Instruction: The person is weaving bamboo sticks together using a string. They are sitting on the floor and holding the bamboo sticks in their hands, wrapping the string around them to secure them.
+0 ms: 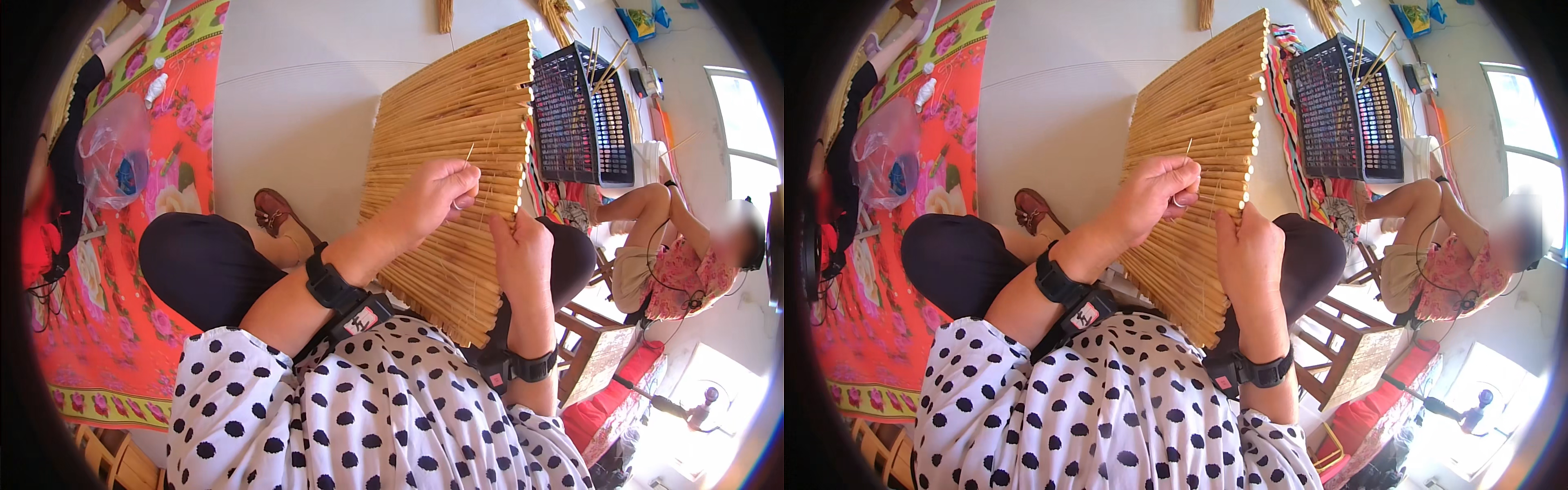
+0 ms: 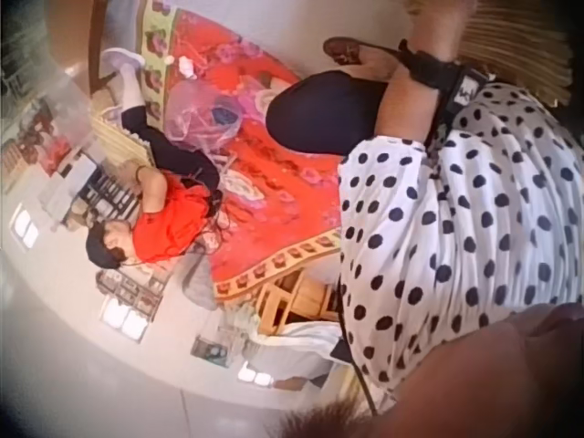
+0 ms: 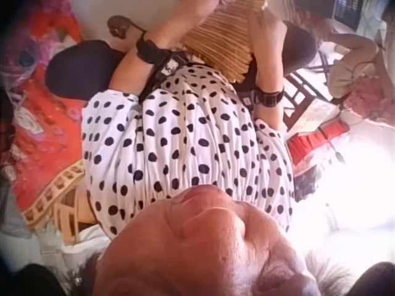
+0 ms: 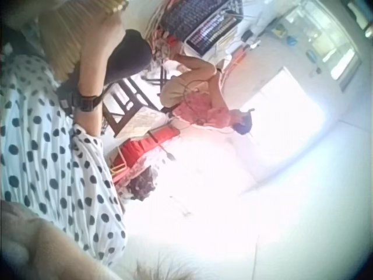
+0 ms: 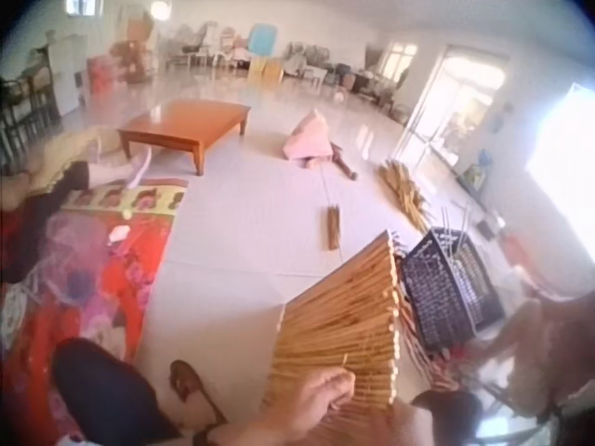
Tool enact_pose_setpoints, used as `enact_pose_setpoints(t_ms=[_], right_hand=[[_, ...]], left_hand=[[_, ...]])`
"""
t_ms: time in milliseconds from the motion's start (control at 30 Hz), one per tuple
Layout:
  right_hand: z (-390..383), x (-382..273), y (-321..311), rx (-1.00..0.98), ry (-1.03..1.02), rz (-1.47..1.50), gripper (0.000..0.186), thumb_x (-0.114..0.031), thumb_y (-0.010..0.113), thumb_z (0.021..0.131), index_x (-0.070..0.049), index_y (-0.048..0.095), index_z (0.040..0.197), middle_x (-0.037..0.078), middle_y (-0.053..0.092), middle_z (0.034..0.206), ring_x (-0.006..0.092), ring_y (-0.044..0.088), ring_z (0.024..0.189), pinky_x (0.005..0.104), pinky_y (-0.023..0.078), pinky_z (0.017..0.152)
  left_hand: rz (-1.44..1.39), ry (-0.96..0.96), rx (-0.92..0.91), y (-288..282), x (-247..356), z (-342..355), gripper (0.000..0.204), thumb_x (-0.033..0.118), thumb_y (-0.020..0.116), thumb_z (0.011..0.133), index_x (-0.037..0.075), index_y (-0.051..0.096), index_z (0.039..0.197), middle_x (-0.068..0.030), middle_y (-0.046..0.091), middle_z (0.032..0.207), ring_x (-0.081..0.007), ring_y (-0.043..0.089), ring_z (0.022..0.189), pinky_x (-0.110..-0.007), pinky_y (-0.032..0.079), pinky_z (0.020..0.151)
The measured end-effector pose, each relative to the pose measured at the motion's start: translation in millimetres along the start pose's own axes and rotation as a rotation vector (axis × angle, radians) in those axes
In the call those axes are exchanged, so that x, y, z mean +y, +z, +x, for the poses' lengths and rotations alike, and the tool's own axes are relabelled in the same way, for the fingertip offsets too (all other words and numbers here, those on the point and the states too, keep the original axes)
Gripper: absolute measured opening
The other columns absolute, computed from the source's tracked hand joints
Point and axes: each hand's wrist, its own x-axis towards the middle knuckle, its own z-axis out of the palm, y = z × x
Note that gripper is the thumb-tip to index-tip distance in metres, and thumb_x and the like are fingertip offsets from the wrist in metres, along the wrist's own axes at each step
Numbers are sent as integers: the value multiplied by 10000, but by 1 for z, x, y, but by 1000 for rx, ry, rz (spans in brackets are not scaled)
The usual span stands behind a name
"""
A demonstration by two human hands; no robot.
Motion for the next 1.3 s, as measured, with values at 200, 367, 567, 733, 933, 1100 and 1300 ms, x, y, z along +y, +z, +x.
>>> enact_pose_setpoints(t_ms=[200, 367, 567, 733, 933, 1100, 1300], right_hand=[[8, -9, 2, 10, -21, 23, 284, -225, 649, 876, 35, 570, 794, 239, 598, 677, 435, 593, 666, 440, 463, 570], [22, -9, 3, 32, -81, -15, 311, -250, 664, 867, 42, 587, 790, 228, 595, 650, 419, 589, 621, 418, 468, 571], [28, -24, -4, -39, 23, -8, 379, -271, 674, 861, 58, 576, 700, 217, 569, 599, 363, 562, 538, 408, 456, 539], [27, -24, 3, 39, -50, -170, 374, -269, 672, 859, 51, 581, 688, 214, 547, 572, 379, 557, 530, 421, 439, 521], [29, -28, 6, 66, -66, -140, 388, -304, 647, 862, 51, 609, 710, 234, 560, 597, 411, 578, 576, 446, 453, 550], [33, -22, 6, 75, -118, -181, 392, -303, 629, 872, 66, 620, 739, 249, 573, 624, 421, 589, 617, 452, 460, 582], [24, -11, 1, -28, -95, 55, 353, -257, 638, 881, 76, 600, 772, 196, 536, 579, 254, 511, 503, 371, 430, 538]], left_hand=[[-26, 22, 32, -8, 7, 1, 335, 298, 477, 1016, 106, 458, 742, 37, 405, 687, -60, 328, 601, -206, 295, 515], [-59, 20, 23, -12, 7, 0, 313, 285, 477, 1013, 109, 470, 755, 29, 419, 710, -65, 338, 613, -212, 306, 528], [-106, 49, 12, -14, -1, -1, 318, 272, 466, 1016, 100, 464, 749, 26, 418, 705, -65, 326, 608, -218, 305, 526], [-33, 82, -36, -9, 11, -6, 335, 283, 465, 1021, 96, 457, 743, 25, 409, 687, -58, 312, 595, -214, 289, 510], [-5, 123, -23, -10, 17, -9, 353, 299, 461, 1031, 91, 457, 746, 36, 412, 672, -59, 333, 580, -211, 315, 503], [340, 99, 163, -37, 48, -25, 313, 290, 471, 1024, 37, 648, 976, -57, 651, 913, -118, 632, 768, -242, 475, 641], [1350, 519, 739, -100, 71, -70, 272, 251, 529, 982, 30, 658, 1074, -165, 654, 1037, -358, 637, 867, -387, 515, 791]])
